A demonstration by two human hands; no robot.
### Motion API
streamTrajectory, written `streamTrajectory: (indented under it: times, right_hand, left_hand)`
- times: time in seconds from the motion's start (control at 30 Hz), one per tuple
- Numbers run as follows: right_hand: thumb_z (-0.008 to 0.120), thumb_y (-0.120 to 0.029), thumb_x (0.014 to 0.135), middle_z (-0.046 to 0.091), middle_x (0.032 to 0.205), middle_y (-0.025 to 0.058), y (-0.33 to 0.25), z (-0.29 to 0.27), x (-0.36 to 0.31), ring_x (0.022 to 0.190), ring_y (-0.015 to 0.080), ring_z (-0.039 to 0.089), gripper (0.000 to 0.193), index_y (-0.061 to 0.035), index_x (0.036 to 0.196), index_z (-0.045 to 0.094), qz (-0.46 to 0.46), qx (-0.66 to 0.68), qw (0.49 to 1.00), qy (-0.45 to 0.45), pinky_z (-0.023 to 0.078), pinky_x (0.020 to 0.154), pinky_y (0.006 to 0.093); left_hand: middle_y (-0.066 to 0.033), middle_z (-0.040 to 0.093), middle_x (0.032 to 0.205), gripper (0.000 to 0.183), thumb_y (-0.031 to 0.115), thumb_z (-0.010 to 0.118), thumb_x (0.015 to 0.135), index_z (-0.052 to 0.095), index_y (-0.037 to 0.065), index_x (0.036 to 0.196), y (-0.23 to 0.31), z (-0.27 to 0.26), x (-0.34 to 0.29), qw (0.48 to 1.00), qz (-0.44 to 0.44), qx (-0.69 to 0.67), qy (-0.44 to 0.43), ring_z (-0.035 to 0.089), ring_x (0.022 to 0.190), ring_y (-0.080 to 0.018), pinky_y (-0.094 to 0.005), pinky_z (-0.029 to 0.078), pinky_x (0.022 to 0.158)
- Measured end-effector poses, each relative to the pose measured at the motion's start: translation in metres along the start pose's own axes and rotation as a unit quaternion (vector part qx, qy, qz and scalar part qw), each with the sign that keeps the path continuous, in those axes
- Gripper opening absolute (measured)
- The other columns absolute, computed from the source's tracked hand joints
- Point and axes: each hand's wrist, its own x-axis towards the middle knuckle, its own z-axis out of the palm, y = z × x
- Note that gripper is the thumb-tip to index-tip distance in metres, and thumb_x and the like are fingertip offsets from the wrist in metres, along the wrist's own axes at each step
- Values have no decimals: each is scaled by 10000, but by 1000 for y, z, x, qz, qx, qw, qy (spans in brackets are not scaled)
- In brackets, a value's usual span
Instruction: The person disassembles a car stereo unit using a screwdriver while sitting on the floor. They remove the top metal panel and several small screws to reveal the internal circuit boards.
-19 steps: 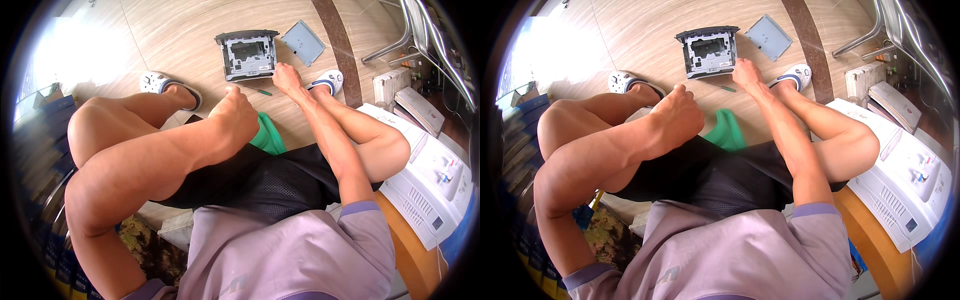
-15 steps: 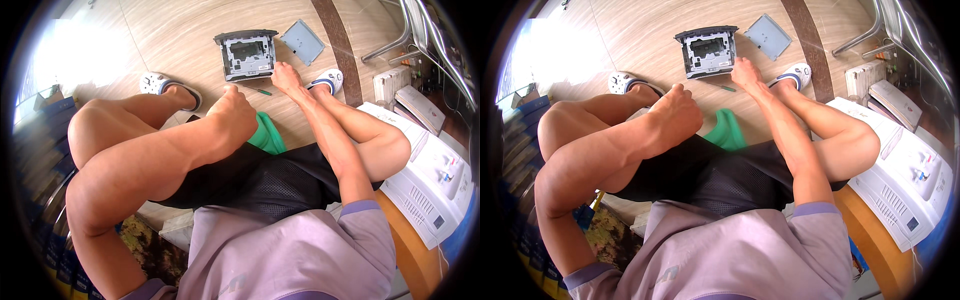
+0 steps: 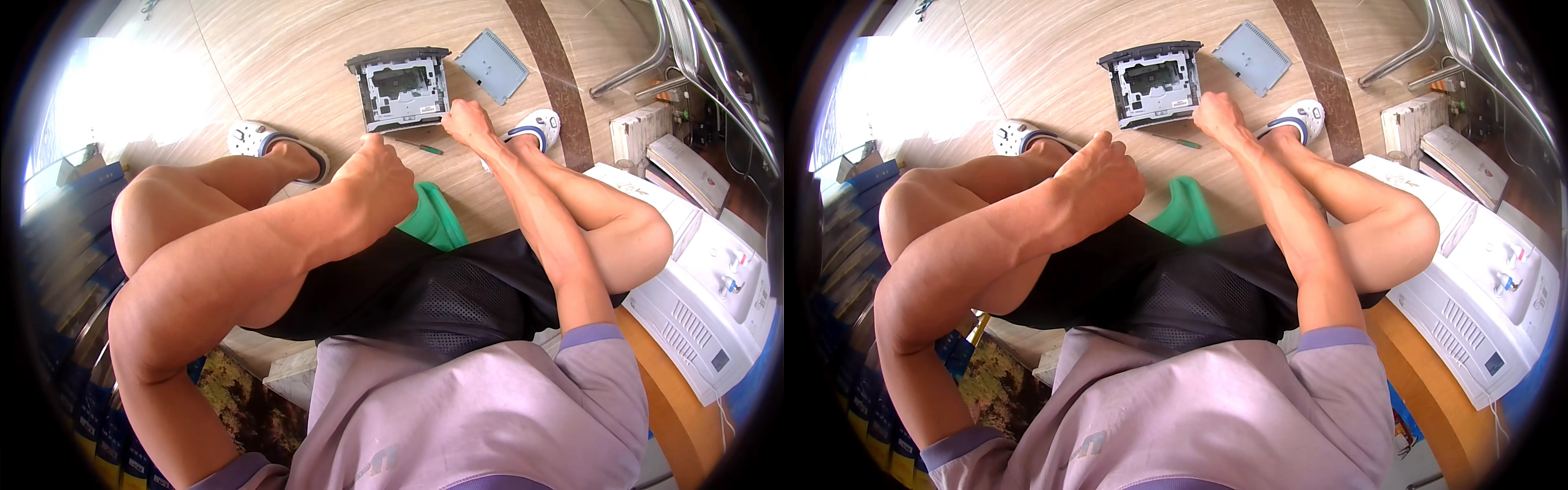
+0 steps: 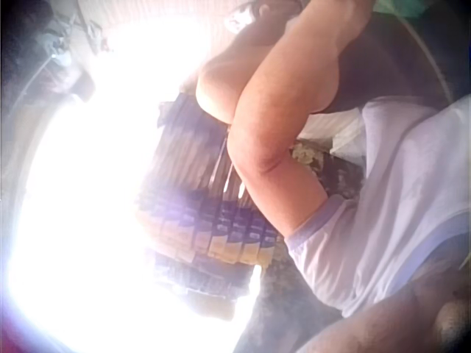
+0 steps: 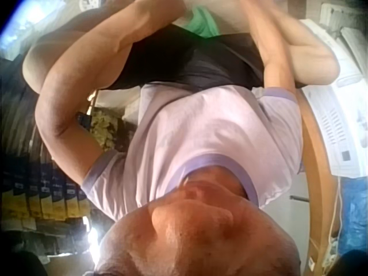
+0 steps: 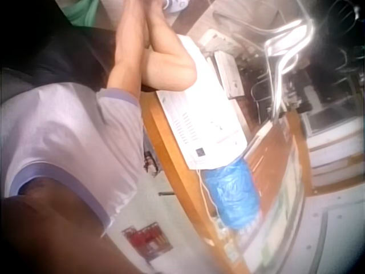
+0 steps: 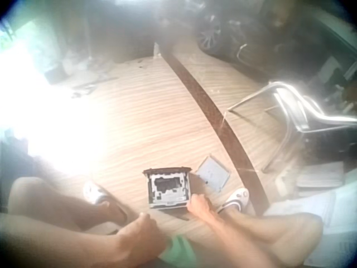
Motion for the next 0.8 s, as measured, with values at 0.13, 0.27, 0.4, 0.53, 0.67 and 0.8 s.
streamTrajectory:
  times: [0.13, 0.27, 0.4, 0.53, 0.67, 0.8]
  right_hand:
    - [578, -167, 826, 676, 807, 294, 4, -6, 1, 810, 436, 693, 247, 50, 810, 695, -21, -8, 1000, -17, 552, 749, 493]
    - [564, -134, 822, 687, 843, 284, -5, -6, 5, 818, 420, 702, 225, 39, 851, 705, -80, -82, 993, -32, 560, 745, 484]
    - [560, -109, 822, 685, 862, 290, 0, -10, 9, 832, 429, 697, 208, 41, 862, 700, -120, -92, 988, -30, 561, 756, 490]
    - [560, -93, 824, 684, 919, 281, 16, -6, 9, 864, 431, 688, 196, 48, 904, 672, -166, -131, 977, -30, 559, 770, 506]
    - [564, -114, 836, 676, 952, 275, 12, -2, 8, 891, 438, 677, 206, 49, 930, 647, -221, -105, 970, 4, 553, 781, 519]
    - [555, -151, 855, 675, 945, 286, 14, -6, 8, 903, 450, 669, 234, 53, 928, 643, -212, -53, 976, 19, 548, 792, 525]
  left_hand:
    - [-14, 714, 872, 78, 145, 672, 819, 743, 116, 833, -2, 0, 4, 1000, -2, -19, 2, 645, 943, -201, -335, 446, 826]
    - [-20, 715, 877, 80, 142, 667, 823, 740, 110, 833, -1, -1, -4, 1000, -9, -24, -8, 647, 939, -201, -337, 447, 823]
    - [-23, 711, 874, 79, 142, 666, 824, 735, 104, 832, -3, 0, -2, 999, -10, -33, -4, 647, 930, -202, -336, 447, 818]
    - [-19, 701, 860, 75, 144, 667, 823, 730, 103, 830, -6, 2, 5, 999, 3, -36, 0, 645, 915, -201, -335, 445, 812]
    - [-15, 697, 870, 73, 154, 672, 823, 729, 110, 839, -5, -5, -4, 999, -9, -29, -31, 640, 924, -194, -332, 443, 811]
    - [-13, 697, 880, 74, 159, 674, 823, 728, 115, 848, -5, -2, -3, 999, -6, -22, -27, 638, 932, -189, -328, 440, 815]
